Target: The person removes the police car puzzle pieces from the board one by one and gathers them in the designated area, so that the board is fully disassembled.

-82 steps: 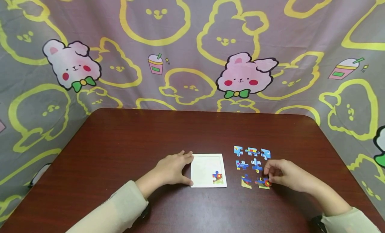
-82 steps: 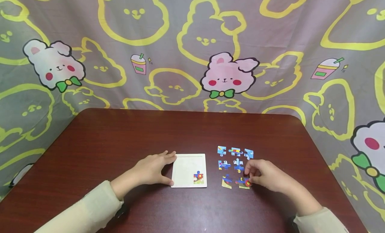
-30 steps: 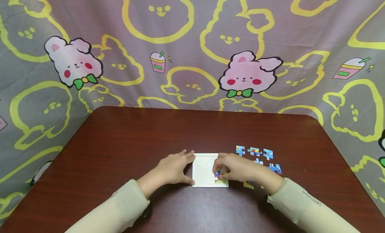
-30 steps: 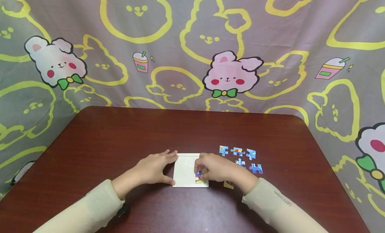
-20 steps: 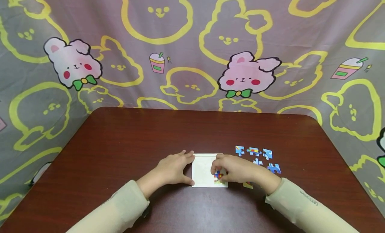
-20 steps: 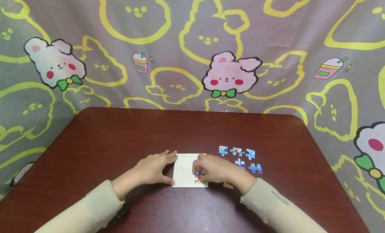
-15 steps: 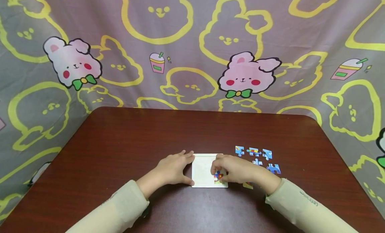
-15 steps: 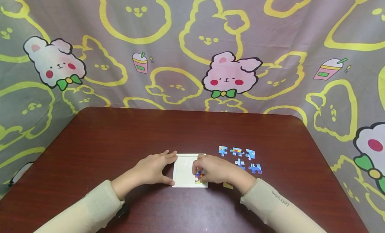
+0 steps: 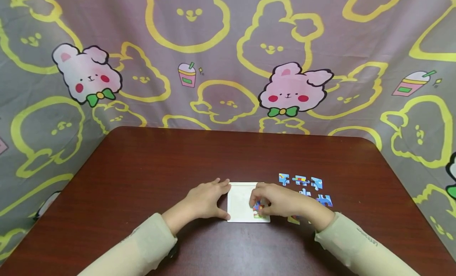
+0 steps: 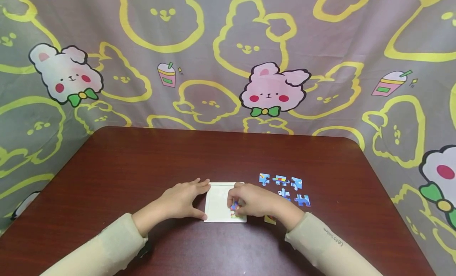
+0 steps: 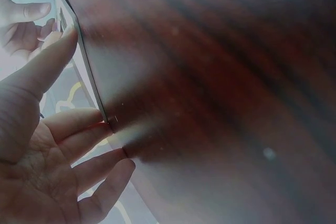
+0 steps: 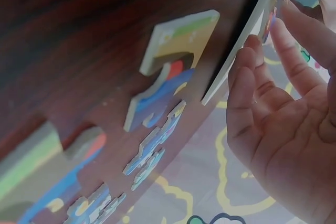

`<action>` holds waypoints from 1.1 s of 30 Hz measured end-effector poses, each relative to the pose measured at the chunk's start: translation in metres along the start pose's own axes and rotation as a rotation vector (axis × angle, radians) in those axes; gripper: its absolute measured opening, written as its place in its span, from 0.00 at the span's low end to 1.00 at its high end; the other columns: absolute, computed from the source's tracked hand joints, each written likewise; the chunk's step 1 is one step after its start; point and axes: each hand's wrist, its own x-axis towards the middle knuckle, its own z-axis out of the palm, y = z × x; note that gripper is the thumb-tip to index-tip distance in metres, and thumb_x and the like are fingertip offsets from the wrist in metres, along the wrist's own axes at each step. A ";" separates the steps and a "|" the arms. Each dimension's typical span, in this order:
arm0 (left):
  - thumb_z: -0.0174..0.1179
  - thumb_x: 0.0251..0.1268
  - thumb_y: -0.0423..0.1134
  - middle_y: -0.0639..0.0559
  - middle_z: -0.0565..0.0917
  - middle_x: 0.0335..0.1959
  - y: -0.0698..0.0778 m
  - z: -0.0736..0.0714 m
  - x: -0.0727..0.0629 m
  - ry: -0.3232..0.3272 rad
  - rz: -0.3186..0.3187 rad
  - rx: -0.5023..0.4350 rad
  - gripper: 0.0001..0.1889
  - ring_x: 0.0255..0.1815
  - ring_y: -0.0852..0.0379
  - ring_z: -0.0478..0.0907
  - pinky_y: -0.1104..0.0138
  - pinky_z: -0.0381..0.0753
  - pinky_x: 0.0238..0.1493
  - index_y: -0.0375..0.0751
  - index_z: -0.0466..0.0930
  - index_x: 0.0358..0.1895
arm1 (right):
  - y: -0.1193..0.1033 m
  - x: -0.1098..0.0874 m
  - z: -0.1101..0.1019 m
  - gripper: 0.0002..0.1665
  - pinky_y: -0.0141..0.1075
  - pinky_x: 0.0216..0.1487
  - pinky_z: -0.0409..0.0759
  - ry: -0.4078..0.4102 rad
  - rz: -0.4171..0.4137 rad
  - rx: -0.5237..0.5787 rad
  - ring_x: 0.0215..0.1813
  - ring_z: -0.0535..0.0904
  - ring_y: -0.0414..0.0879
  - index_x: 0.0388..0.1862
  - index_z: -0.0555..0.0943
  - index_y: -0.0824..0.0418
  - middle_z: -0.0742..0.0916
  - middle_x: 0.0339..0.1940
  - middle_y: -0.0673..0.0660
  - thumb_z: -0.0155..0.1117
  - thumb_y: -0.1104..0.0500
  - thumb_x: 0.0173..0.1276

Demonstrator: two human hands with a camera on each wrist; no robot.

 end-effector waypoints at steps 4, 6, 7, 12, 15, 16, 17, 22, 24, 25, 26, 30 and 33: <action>0.75 0.47 0.59 0.53 0.67 0.76 0.000 0.000 0.000 0.003 0.003 0.000 0.46 0.78 0.47 0.63 0.45 0.74 0.64 0.46 0.71 0.71 | 0.000 -0.001 -0.001 0.11 0.29 0.34 0.77 -0.012 -0.004 0.067 0.29 0.75 0.34 0.39 0.82 0.54 0.83 0.36 0.48 0.68 0.68 0.64; 0.75 0.47 0.59 0.52 0.67 0.76 -0.001 0.000 0.000 0.007 0.008 0.002 0.46 0.77 0.46 0.63 0.45 0.74 0.64 0.46 0.71 0.71 | 0.000 -0.001 -0.001 0.11 0.29 0.31 0.76 -0.016 -0.008 0.085 0.27 0.75 0.33 0.39 0.82 0.54 0.84 0.33 0.47 0.68 0.69 0.64; 0.75 0.47 0.59 0.53 0.67 0.76 0.000 0.000 -0.001 0.008 0.008 0.003 0.46 0.77 0.46 0.63 0.45 0.74 0.65 0.46 0.71 0.71 | 0.000 -0.001 -0.002 0.11 0.29 0.30 0.76 -0.015 -0.010 0.089 0.26 0.74 0.33 0.38 0.82 0.54 0.85 0.31 0.47 0.67 0.69 0.64; 0.75 0.47 0.59 0.53 0.67 0.76 0.000 0.001 -0.001 0.012 0.012 0.007 0.46 0.77 0.46 0.63 0.45 0.74 0.64 0.46 0.71 0.71 | 0.001 0.001 -0.002 0.11 0.28 0.33 0.76 0.000 -0.036 0.091 0.28 0.74 0.32 0.37 0.82 0.54 0.85 0.29 0.47 0.65 0.70 0.65; 0.75 0.47 0.59 0.53 0.67 0.76 0.000 0.001 -0.001 0.011 0.009 0.008 0.46 0.77 0.46 0.63 0.44 0.75 0.63 0.46 0.71 0.71 | 0.001 0.002 -0.002 0.11 0.28 0.34 0.76 0.017 -0.053 0.088 0.30 0.74 0.32 0.37 0.82 0.54 0.85 0.29 0.46 0.65 0.71 0.65; 0.75 0.47 0.59 0.53 0.67 0.76 0.000 0.001 0.000 0.011 0.009 0.009 0.46 0.77 0.46 0.63 0.44 0.75 0.62 0.46 0.71 0.71 | 0.001 0.001 -0.002 0.11 0.28 0.34 0.76 0.023 -0.055 0.088 0.30 0.74 0.32 0.37 0.82 0.54 0.85 0.30 0.46 0.65 0.71 0.65; 0.75 0.47 0.59 0.53 0.67 0.76 0.000 0.001 0.000 0.010 0.008 0.010 0.46 0.77 0.46 0.63 0.44 0.76 0.62 0.47 0.71 0.71 | 0.001 0.001 -0.003 0.11 0.29 0.34 0.76 0.028 -0.055 0.087 0.30 0.74 0.33 0.36 0.82 0.54 0.85 0.30 0.45 0.65 0.70 0.65; 0.75 0.47 0.60 0.53 0.67 0.76 0.000 0.001 0.000 0.006 0.006 0.017 0.46 0.77 0.47 0.63 0.45 0.76 0.62 0.47 0.71 0.71 | 0.000 -0.003 -0.008 0.09 0.30 0.35 0.76 0.050 -0.031 0.097 0.32 0.75 0.35 0.37 0.82 0.54 0.85 0.32 0.45 0.65 0.68 0.67; 0.75 0.47 0.60 0.53 0.66 0.76 0.000 0.001 0.000 0.003 0.003 0.016 0.46 0.78 0.47 0.62 0.45 0.76 0.62 0.47 0.70 0.72 | 0.001 -0.005 -0.010 0.07 0.30 0.36 0.76 0.058 -0.020 0.104 0.32 0.75 0.35 0.38 0.82 0.55 0.85 0.32 0.45 0.66 0.67 0.67; 0.75 0.47 0.60 0.53 0.66 0.76 0.000 0.001 0.000 0.002 0.002 0.015 0.46 0.78 0.47 0.62 0.45 0.76 0.62 0.47 0.70 0.72 | 0.001 -0.007 -0.012 0.07 0.30 0.36 0.76 0.061 -0.015 0.110 0.32 0.75 0.35 0.38 0.82 0.55 0.85 0.32 0.45 0.66 0.67 0.68; 0.75 0.47 0.60 0.53 0.66 0.77 0.001 0.001 0.000 0.000 0.001 0.014 0.46 0.78 0.47 0.62 0.45 0.76 0.62 0.47 0.70 0.72 | 0.001 -0.009 -0.013 0.06 0.30 0.36 0.76 0.065 -0.009 0.118 0.32 0.75 0.35 0.38 0.82 0.55 0.85 0.31 0.45 0.65 0.66 0.68; 0.74 0.48 0.60 0.53 0.66 0.77 0.001 0.001 -0.001 0.000 0.004 0.012 0.47 0.78 0.47 0.62 0.45 0.76 0.63 0.46 0.70 0.72 | 0.005 -0.017 -0.016 0.05 0.31 0.36 0.77 0.084 -0.006 0.147 0.32 0.76 0.35 0.38 0.81 0.56 0.85 0.30 0.47 0.65 0.66 0.69; 0.75 0.48 0.60 0.53 0.66 0.77 0.001 0.001 -0.002 0.002 0.007 0.011 0.47 0.78 0.47 0.62 0.46 0.75 0.64 0.46 0.70 0.72 | 0.007 -0.025 -0.019 0.06 0.31 0.37 0.77 0.112 -0.010 0.133 0.33 0.76 0.34 0.39 0.80 0.55 0.86 0.31 0.47 0.65 0.66 0.68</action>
